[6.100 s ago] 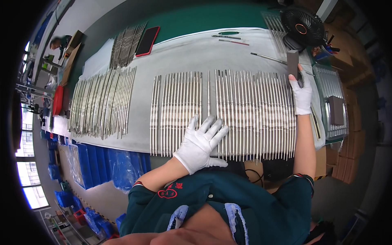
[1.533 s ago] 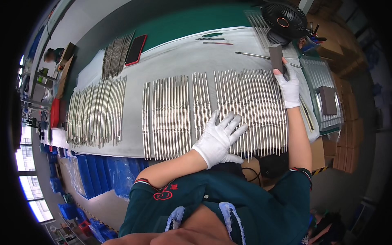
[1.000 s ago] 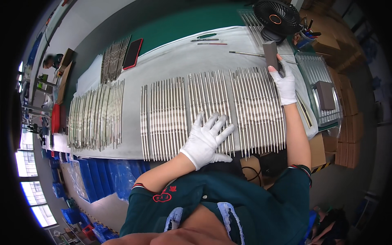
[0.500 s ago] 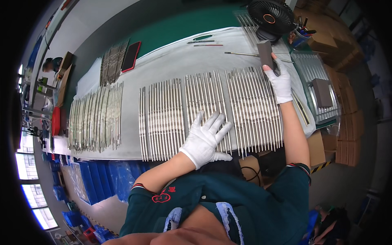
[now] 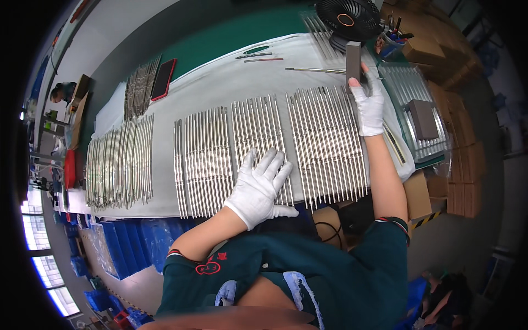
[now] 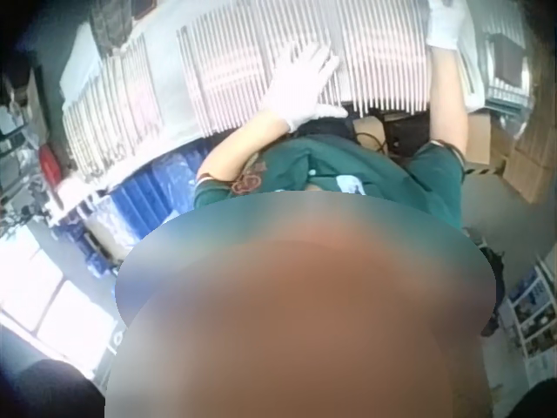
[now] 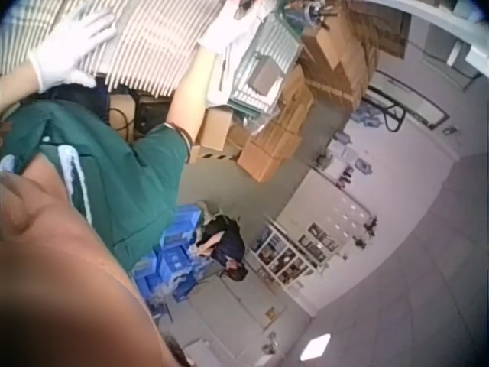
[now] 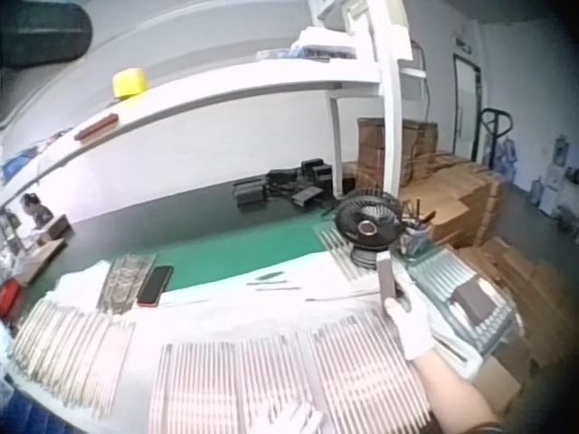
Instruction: The person is using a sanding block to smooth the surfaces and tips of multiple thin metal rods laid out on a workbench.
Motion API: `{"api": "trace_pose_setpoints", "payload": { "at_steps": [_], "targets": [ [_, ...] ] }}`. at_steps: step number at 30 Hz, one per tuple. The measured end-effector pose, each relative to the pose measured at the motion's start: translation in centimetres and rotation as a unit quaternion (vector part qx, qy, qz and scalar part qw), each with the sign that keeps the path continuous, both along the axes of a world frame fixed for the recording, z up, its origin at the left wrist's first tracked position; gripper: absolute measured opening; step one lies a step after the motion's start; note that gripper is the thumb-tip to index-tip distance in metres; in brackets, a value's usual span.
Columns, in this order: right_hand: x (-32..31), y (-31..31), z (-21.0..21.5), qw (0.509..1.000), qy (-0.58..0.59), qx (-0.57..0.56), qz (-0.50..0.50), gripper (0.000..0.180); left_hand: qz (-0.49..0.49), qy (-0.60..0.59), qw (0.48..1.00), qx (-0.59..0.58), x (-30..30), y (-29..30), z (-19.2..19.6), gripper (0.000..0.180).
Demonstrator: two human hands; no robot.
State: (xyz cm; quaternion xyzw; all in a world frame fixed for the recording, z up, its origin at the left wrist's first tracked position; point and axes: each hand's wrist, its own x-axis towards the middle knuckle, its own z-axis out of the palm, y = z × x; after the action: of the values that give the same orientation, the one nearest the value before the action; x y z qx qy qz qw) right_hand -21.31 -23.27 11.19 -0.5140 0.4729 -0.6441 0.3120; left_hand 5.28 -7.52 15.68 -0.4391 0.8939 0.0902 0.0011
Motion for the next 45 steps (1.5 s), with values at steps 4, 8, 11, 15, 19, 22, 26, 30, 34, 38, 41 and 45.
{"api": "trace_pose_setpoints", "payload": {
  "at_steps": [4,8,11,15,19,22,26,30,34,38,41,45],
  "targets": [
    [0.2,0.2,0.5,0.999,-0.031,-0.006,0.007,0.052,-0.031,0.046,0.998,-0.026,-1.3,-0.4,-0.6,0.100],
    [0.9,0.7,1.5,0.997,-0.071,0.028,0.002,0.054,-0.041,0.021,0.999,-0.016,-1.7,-0.4,-0.6,0.101],
    [0.6,0.6,1.4,0.989,-0.133,0.061,0.008,0.056,-0.034,-0.023,0.999,-0.004,-1.3,-0.3,0.1,0.102],
    [-0.6,-0.3,-0.1,0.989,-0.145,0.037,0.016,0.059,-0.034,-0.011,0.999,-0.018,-1.9,-0.3,0.7,0.103],
    [0.4,0.3,0.9,0.986,-0.155,0.054,0.002,0.059,-0.034,0.020,0.999,-0.037,-3.3,-1.0,-0.8,0.102],
    [0.5,0.6,1.3,0.988,-0.142,0.065,-0.012,0.058,-0.032,0.005,0.999,-0.039,-3.4,-1.2,-0.9,0.102],
    [0.0,0.4,0.8,0.989,-0.135,0.053,-0.008,0.056,-0.033,0.004,0.998,-0.046,-2.9,-1.1,-0.7,0.101],
    [0.0,0.2,0.5,0.987,-0.151,0.052,0.002,0.055,-0.044,-0.002,0.998,-0.046,-2.3,-1.1,-0.5,0.100],
    [0.3,0.3,0.8,0.991,-0.127,0.044,0.002,0.055,-0.035,-0.022,0.999,-0.033,-2.0,-1.0,0.0,0.098],
    [0.7,0.5,0.9,0.991,-0.127,0.050,0.013,0.054,-0.044,-0.006,0.998,-0.037,-2.8,-0.9,-0.1,0.099],
    [0.6,0.4,0.8,0.992,-0.115,0.048,0.003,0.055,-0.056,0.021,0.998,-0.025,-3.6,-0.9,-0.8,0.100],
    [0.7,0.6,1.0,0.989,-0.133,0.065,0.002,0.055,-0.057,0.014,0.998,-0.017,-3.3,-1.1,-0.6,0.098]
  ]
}}
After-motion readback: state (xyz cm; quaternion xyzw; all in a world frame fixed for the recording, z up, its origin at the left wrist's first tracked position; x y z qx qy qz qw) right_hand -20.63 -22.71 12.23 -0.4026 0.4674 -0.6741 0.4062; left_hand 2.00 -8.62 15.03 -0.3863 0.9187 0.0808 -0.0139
